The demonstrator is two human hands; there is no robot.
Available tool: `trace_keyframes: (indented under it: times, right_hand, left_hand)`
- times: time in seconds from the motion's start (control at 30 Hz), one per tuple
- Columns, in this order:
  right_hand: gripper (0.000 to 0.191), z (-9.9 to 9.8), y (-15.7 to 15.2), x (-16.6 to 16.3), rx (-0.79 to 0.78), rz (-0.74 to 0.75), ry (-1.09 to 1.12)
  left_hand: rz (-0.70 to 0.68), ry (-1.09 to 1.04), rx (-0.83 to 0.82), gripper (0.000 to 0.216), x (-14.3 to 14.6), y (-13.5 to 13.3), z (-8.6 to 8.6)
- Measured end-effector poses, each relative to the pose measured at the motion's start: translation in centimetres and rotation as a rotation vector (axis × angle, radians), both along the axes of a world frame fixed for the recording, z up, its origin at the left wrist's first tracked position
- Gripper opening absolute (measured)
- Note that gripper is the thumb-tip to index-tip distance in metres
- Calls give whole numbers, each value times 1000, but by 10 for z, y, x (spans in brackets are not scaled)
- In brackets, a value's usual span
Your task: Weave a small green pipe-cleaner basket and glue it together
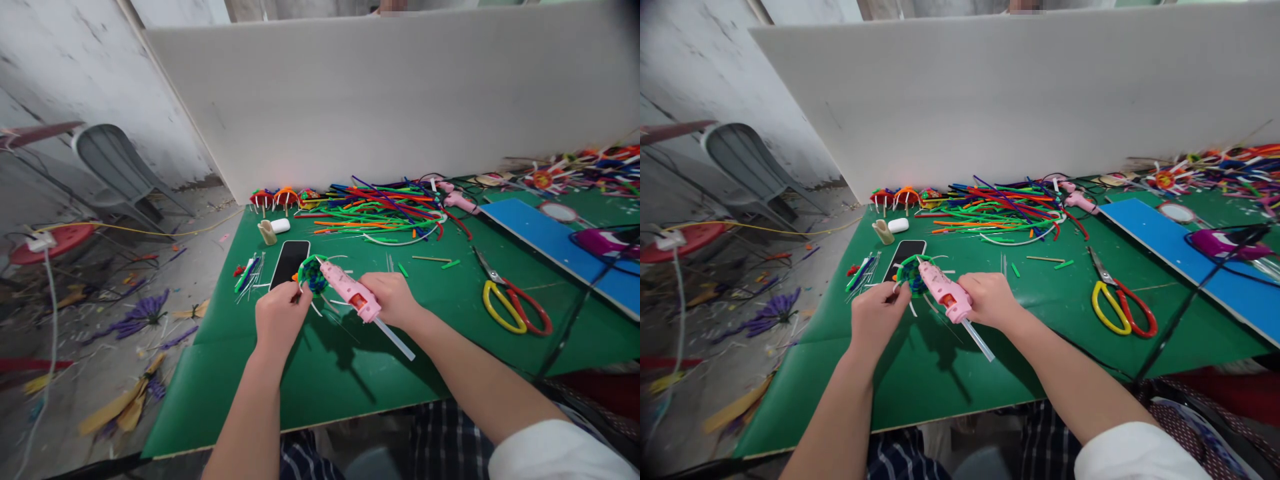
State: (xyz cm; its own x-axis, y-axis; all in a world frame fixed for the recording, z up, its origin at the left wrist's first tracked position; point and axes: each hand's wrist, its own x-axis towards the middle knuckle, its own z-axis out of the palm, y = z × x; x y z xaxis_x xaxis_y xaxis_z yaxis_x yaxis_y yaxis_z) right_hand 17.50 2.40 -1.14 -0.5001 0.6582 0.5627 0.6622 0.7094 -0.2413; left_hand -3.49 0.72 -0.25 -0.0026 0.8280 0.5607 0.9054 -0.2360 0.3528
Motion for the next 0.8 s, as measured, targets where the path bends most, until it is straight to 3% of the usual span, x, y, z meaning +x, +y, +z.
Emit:
trace_keyframes:
  times: [0.6,0.8]
  right_hand:
    - [30,1,0,0,-62,-4,-38]
    - [24,0,-1,0,-34,41,98]
  left_hand:
    - [6,6,-24,37,-1,0,0]
    - [1,2,-75,37,0,-1,1]
